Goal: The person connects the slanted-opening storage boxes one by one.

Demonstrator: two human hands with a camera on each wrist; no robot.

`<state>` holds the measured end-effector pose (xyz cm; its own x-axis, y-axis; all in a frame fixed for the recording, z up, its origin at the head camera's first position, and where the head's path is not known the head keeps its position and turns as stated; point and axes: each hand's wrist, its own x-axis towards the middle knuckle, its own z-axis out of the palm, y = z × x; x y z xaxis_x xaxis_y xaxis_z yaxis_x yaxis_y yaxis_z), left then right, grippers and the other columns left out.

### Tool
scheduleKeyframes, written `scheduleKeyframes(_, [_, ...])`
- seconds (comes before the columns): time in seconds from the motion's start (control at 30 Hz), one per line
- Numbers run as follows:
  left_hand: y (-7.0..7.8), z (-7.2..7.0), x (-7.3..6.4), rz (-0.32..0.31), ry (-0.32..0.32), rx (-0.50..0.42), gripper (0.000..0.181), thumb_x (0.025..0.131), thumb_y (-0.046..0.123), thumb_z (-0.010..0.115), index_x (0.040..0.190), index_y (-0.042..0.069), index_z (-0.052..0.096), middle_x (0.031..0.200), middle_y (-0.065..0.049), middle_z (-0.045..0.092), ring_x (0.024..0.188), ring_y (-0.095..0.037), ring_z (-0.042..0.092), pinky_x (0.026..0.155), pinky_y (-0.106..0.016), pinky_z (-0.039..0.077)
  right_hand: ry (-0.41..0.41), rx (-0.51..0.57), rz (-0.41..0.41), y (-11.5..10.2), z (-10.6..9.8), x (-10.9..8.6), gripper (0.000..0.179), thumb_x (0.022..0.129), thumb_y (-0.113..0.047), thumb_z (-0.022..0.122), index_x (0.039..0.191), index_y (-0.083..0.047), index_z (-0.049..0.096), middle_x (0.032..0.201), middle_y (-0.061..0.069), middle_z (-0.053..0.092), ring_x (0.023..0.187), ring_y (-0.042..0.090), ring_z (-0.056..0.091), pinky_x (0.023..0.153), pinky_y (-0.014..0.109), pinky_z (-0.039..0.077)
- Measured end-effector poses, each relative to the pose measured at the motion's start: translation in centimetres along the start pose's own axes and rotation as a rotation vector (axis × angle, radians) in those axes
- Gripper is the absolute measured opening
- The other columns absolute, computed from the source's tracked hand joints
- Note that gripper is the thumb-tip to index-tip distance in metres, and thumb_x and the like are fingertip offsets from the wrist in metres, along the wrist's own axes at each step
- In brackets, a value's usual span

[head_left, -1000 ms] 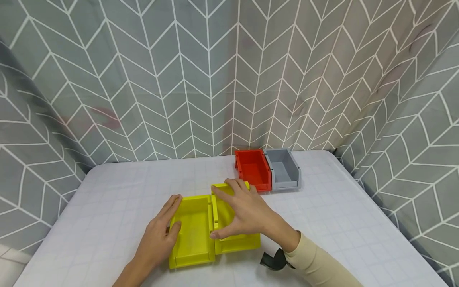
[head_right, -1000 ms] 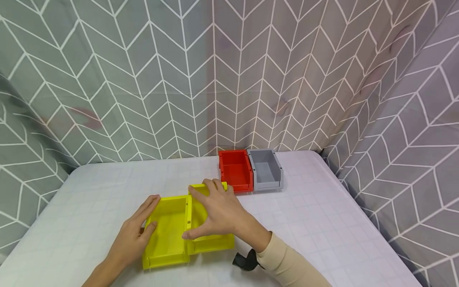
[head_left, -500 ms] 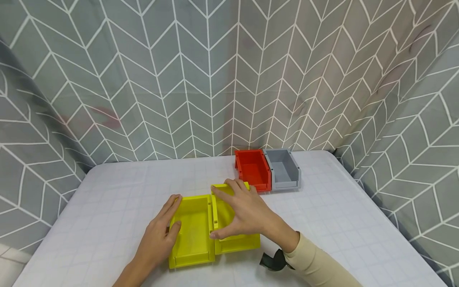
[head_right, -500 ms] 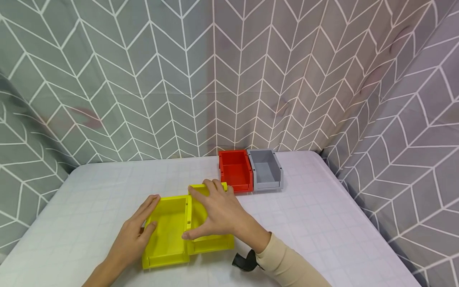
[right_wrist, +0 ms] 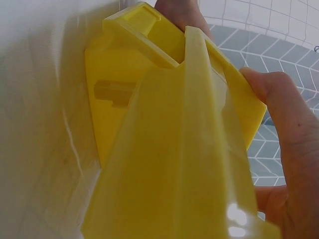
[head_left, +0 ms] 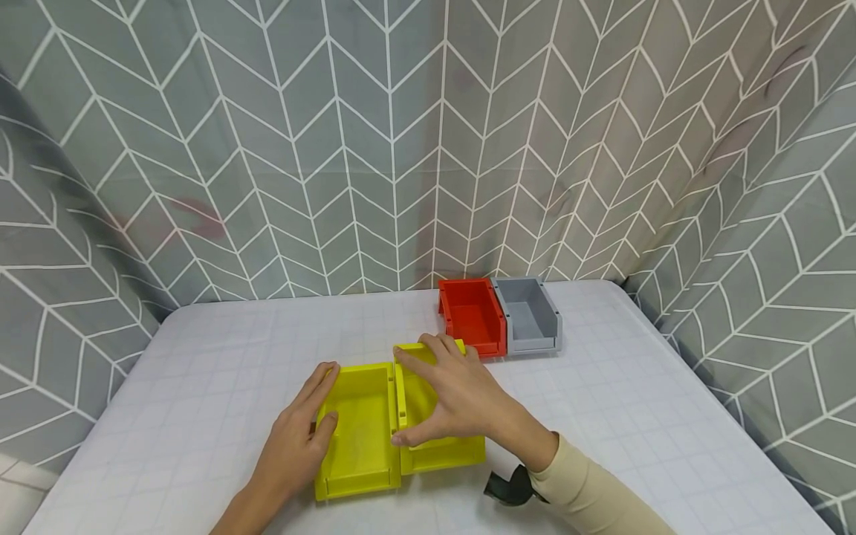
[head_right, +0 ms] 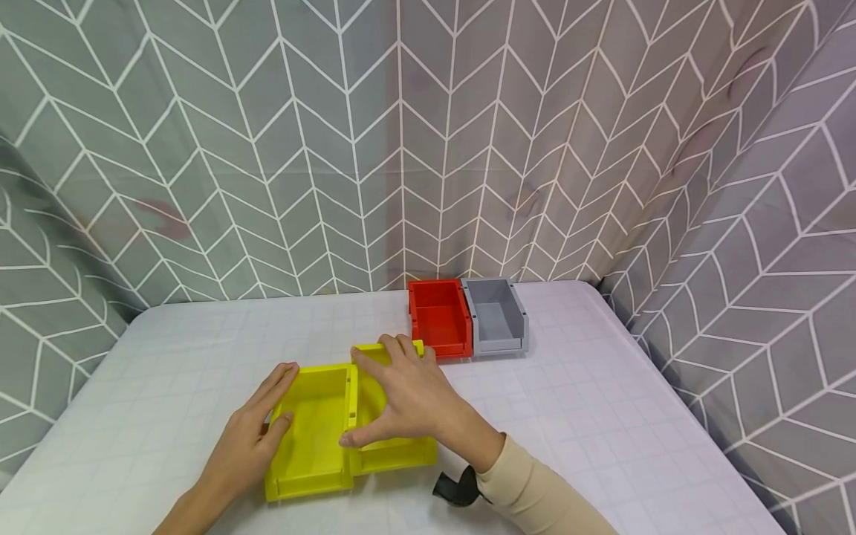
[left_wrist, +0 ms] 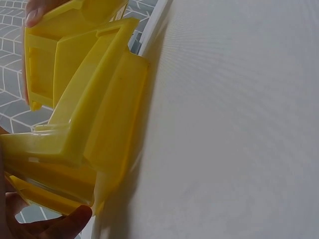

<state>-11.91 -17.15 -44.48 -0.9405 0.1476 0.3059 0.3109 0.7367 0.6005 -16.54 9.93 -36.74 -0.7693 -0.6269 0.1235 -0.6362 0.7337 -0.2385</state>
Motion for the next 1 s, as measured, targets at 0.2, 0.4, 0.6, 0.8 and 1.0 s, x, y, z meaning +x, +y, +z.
scheduleKeyframes(0.2, [-0.04,0.0,0.0,0.005,0.005,-0.005,0.068,0.1,0.005,0.059,0.163,0.012,0.035,0.169,-0.001,0.028,0.15,-0.03,0.035,0.115,-0.057,0.036,0.007,-0.001,-0.001,-0.02,0.07,-0.01,0.103,0.072,-0.082,0.069,0.159,-0.031,0.046,0.158,0.013,0.041,0.14,0.035,0.039,0.107,0.07,0.037])
scheduleKeyframes(0.4, [-0.11,0.11,0.03,0.01,0.012,-0.007,0.068,0.1,0.005,0.059,0.163,0.012,0.036,0.169,-0.002,0.028,0.15,-0.03,0.035,0.115,-0.058,0.036,0.005,-0.006,0.0,-0.02,0.13,0.01,0.103,0.072,-0.082,0.069,0.159,-0.032,0.046,0.157,0.014,0.041,0.14,0.035,0.039,0.107,0.07,0.038])
scheduleKeyframes(0.6, [-0.03,0.15,0.01,0.004,0.016,-0.005,0.068,0.1,0.004,0.059,0.163,0.012,0.036,0.168,-0.002,0.028,0.15,-0.03,0.034,0.115,-0.057,0.035,0.001,-0.003,0.0,0.0,0.14,0.0,0.104,0.072,-0.083,0.069,0.159,-0.032,0.046,0.157,0.013,0.041,0.14,0.035,0.039,0.106,0.071,0.037])
scheduleKeyframes(0.8, [0.02,0.14,0.04,0.007,0.015,0.005,0.067,0.1,0.005,0.059,0.163,0.011,0.037,0.168,-0.003,0.029,0.149,-0.03,0.035,0.115,-0.056,0.036,0.004,-0.006,-0.002,0.0,0.27,-0.09,0.105,0.071,-0.083,0.07,0.159,-0.031,0.046,0.157,0.014,0.041,0.141,0.036,0.039,0.105,0.073,0.037])
scheduleKeyframes(1.0, [0.11,0.06,0.05,0.008,0.014,0.004,0.067,0.1,0.004,0.059,0.162,0.01,0.037,0.168,-0.003,0.029,0.15,-0.03,0.034,0.115,-0.056,0.035,-0.005,0.0,0.005,0.0,0.52,-0.08,0.105,0.071,-0.083,0.07,0.16,-0.031,0.046,0.157,0.015,0.04,0.142,0.038,0.037,0.105,0.074,0.036])
